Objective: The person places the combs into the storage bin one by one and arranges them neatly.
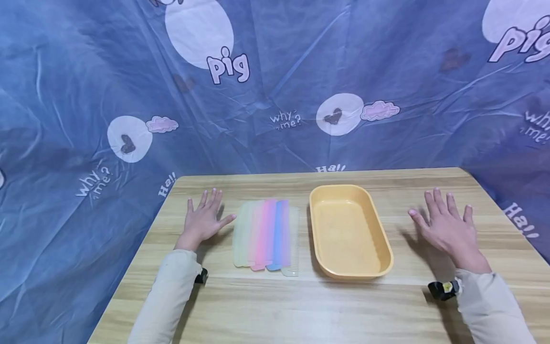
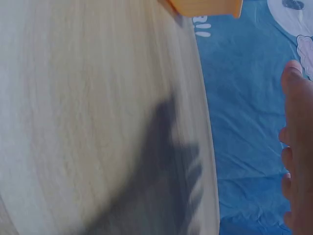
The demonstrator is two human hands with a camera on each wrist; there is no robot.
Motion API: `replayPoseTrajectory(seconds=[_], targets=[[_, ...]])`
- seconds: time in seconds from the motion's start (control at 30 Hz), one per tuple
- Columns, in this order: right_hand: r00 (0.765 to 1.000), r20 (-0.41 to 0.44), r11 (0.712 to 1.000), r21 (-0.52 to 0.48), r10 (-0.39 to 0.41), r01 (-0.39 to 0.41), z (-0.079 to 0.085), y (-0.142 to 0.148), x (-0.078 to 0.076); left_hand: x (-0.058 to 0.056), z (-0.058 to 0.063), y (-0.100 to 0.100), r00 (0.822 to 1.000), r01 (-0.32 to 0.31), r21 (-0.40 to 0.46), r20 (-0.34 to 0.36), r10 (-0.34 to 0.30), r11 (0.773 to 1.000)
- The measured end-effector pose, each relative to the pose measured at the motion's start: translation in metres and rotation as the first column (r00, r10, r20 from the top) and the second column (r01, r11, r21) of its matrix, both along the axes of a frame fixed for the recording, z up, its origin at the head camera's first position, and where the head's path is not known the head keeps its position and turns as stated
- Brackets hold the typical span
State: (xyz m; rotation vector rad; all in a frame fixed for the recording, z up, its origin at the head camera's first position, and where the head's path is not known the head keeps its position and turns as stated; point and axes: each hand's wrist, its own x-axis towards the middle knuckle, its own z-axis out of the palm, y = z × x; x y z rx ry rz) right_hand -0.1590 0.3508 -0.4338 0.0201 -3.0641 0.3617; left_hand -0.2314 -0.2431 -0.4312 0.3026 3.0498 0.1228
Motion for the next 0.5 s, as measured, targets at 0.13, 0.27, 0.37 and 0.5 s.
replayPoseTrajectory(seconds=[0.13, 0.27, 0.37, 0.5], targets=[[1.0, 0.002, 1.0, -0.025, 0.006, -0.006, 0.001, -0.003, 0.0, -0.004, 0.0, 0.003, 1.0, 0.015, 0.008, -0.006, -0.015, 1.0], [1.0, 0.007, 0.998, -0.065, 0.016, -0.016, 0.005, -0.008, 0.002, -0.009, 0.0, 0.007, 0.999, 0.031, 0.039, -0.013, -0.031, 0.999], [0.999, 0.004, 0.994, -0.1, 0.032, -0.031, 0.007, -0.013, 0.004, -0.014, 0.001, 0.011, 0.999, 0.047, 0.084, -0.008, -0.047, 0.995], [0.998, -0.012, 0.991, -0.119, 0.064, -0.065, 0.008, -0.018, 0.008, -0.02, 0.002, 0.017, 0.997, 0.076, 0.131, 0.011, -0.078, 0.988]])
